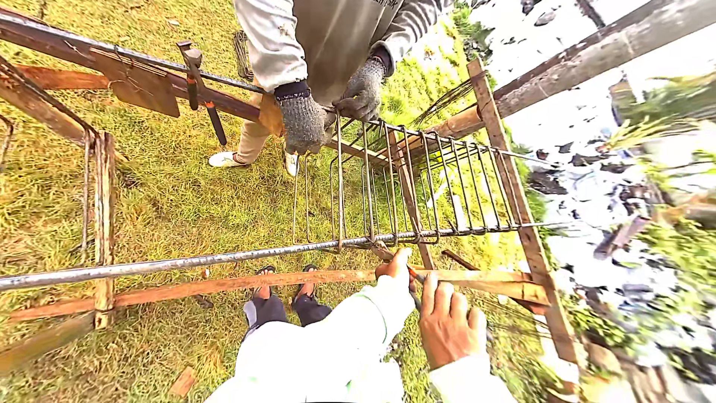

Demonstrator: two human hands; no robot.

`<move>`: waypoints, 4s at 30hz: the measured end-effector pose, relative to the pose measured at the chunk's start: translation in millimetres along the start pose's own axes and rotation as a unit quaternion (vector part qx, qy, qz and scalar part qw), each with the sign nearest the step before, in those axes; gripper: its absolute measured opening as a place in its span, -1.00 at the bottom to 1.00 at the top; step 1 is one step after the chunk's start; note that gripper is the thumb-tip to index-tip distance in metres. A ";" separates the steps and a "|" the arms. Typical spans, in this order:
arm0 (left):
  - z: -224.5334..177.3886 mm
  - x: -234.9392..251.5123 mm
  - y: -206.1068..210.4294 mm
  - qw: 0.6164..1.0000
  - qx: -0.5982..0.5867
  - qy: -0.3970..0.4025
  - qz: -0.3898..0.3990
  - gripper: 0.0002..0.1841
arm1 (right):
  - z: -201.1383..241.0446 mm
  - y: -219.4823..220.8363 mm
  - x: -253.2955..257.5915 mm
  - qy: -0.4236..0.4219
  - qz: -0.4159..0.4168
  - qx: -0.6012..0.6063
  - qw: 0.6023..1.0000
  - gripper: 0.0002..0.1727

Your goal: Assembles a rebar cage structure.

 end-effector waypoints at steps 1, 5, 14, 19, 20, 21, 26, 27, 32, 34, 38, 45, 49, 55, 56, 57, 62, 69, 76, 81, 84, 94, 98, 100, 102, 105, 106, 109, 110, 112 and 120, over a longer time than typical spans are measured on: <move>0.1 -3.4 0.4 1.000 -0.015 -0.002 -0.001 -0.69 | -2.2 1.8 9.0 -0.002 0.002 0.008 1.000 -0.32; 4.2 13.2 2.7 0.996 -0.044 -0.026 0.069 -0.65 | -14.9 20.7 35.8 -0.084 0.383 0.214 0.895 0.02; 5.4 41.9 -4.0 0.989 -0.109 -0.037 0.097 -0.68 | 25.4 53.9 9.7 -0.007 0.436 0.324 0.840 0.00; 3.8 58.7 -10.7 0.990 -0.095 -0.016 0.103 -0.71 | 40.8 58.5 1.2 0.028 0.389 0.332 0.859 -0.05; 3.5 54.6 -9.6 0.991 -0.096 -0.012 0.096 -0.71 | 38.5 55.3 -3.6 0.041 0.337 0.336 0.879 -0.07; 3.2 47.5 -6.9 0.991 -0.100 -0.009 0.090 -0.72 | 33.0 49.0 -7.5 0.046 0.276 0.318 0.906 -0.09; 6.6 6.1 4.0 0.990 -0.112 -0.023 0.081 -0.70 | -3.7 33.0 -5.1 -0.001 0.440 0.311 0.843 -0.14; 7.6 10.4 2.0 0.987 -0.106 -0.029 0.118 -0.70 | -9.3 37.1 0.5 -0.021 0.484 0.370 0.793 -0.21; 13.9 21.5 -12.6 0.952 -0.032 -0.084 0.293 -0.58 | 23.1 71.8 -14.7 -0.059 0.580 0.788 0.200 -0.43; 14.6 27.7 -13.7 0.950 -0.043 -0.091 0.296 -0.59 | 29.2 75.3 -15.4 -0.048 0.592 0.769 0.237 -0.49; 11.7 28.8 -2.3 0.962 -0.127 -0.065 0.233 -0.68 | -8.5 29.3 18.2 -0.037 0.469 0.402 0.786 -0.18; 18.8 9.1 11.4 0.985 -0.102 -0.075 0.118 -0.69 | -8.3 38.3 12.7 -0.045 0.415 0.238 0.877 0.11; 16.7 13.6 3.9 0.996 0.008 -0.043 0.075 -0.67 | -6.8 68.6 12.7 -0.100 0.568 0.582 0.573 -0.07; 12.1 25.1 0.0 0.994 0.034 0.050 0.086 -0.68 | -2.3 87.3 7.2 -0.046 0.614 0.611 0.498 -0.56; 13.6 27.8 0.3 0.994 0.012 0.050 0.093 -0.70 | -1.1 90.7 3.6 -0.013 0.603 0.571 0.556 -0.63; 14.3 30.2 -0.3 0.994 -0.006 0.046 0.103 -0.70 | 2.0 93.5 1.2 0.002 0.593 0.551 0.587 -0.67; 15.6 22.9 -3.0 0.977 -0.091 -0.051 0.185 -0.66 | 6.9 79.6 2.8 -0.085 0.657 0.686 0.300 -0.76; 13.5 32.7 12.6 0.978 -0.135 -0.061 0.149 -0.64 | -26.3 64.2 23.2 -0.073 0.533 0.438 0.720 -0.06; 18.8 28.1 16.6 0.972 -0.184 -0.058 0.131 -0.66 | -21.4 61.1 18.8 -0.092 0.384 0.242 0.886 0.04; 21.4 21.1 7.1 0.990 -0.093 0.000 0.104 -0.73 | -11.7 87.8 13.9 -0.171 0.565 0.579 0.563 -0.12; 13.2 24.7 0.2 0.997 -0.010 0.039 0.062 -0.67 | 3.3 91.7 10.8 -0.120 0.578 0.585 0.556 -0.30; 17.0 28.7 -5.0 0.960 -0.069 -0.056 0.267 -0.69 | 26.3 107.5 -14.6 -0.147 0.622 0.753 0.159 -0.71; 12.3 34.2 2.6 0.959 -0.091 -0.073 0.260 -0.65 | 22.2 113.9 -5.8 -0.110 0.609 0.733 0.283 -0.51; 13.3 33.8 6.0 0.973 -0.097 -0.046 0.206 -0.64 | -3.3 100.8 11.8 -0.060 0.558 0.587 0.583 -0.46; 12.8 32.7 8.5 0.980 -0.124 -0.026 0.155 -0.65 | -11.9 67.1 18.6 -0.065 0.474 0.384 0.789 0.08; 12.5 25.9 13.5 0.982 -0.129 -0.037 0.131 -0.64 | -5.9 50.5 12.7 -0.032 0.376 0.251 0.892 0.14; 12.3 23.1 12.0 0.985 -0.119 -0.038 0.123 -0.64 | -2.6 55.1 12.6 -0.036 0.408 0.259 0.875 0.11; 17.5 16.0 6.0 0.993 -0.056 -0.021 0.100 -0.67 | -1.8 71.4 12.9 -0.082 0.533 0.466 0.701 -0.09; 19.9 13.7 1.9 0.994 -0.024 -0.021 0.103 -0.67 | -2.1 78.3 8.7 -0.098 0.555 0.596 0.572 -0.30; 22.0 11.6 -7.1 0.992 0.041 -0.011 0.116 -0.59 | 12.6 90.5 -6.3 -0.135 0.588 0.773 0.196 -0.53; 17.3 19.6 -11.0 0.992 0.014 0.072 0.103 -0.60 | -7.9 51.4 23.3 -0.069 0.468 0.393 0.788 -0.09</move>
Point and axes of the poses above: each hand's wrist, its own x-axis towards the middle knuckle, its own y-axis out of the palm, z = x × y, the point moved 6 cm from there along x, towards the middle knuckle, and after that the axes turned 14 degrees about -x, right-handed, at the moved point
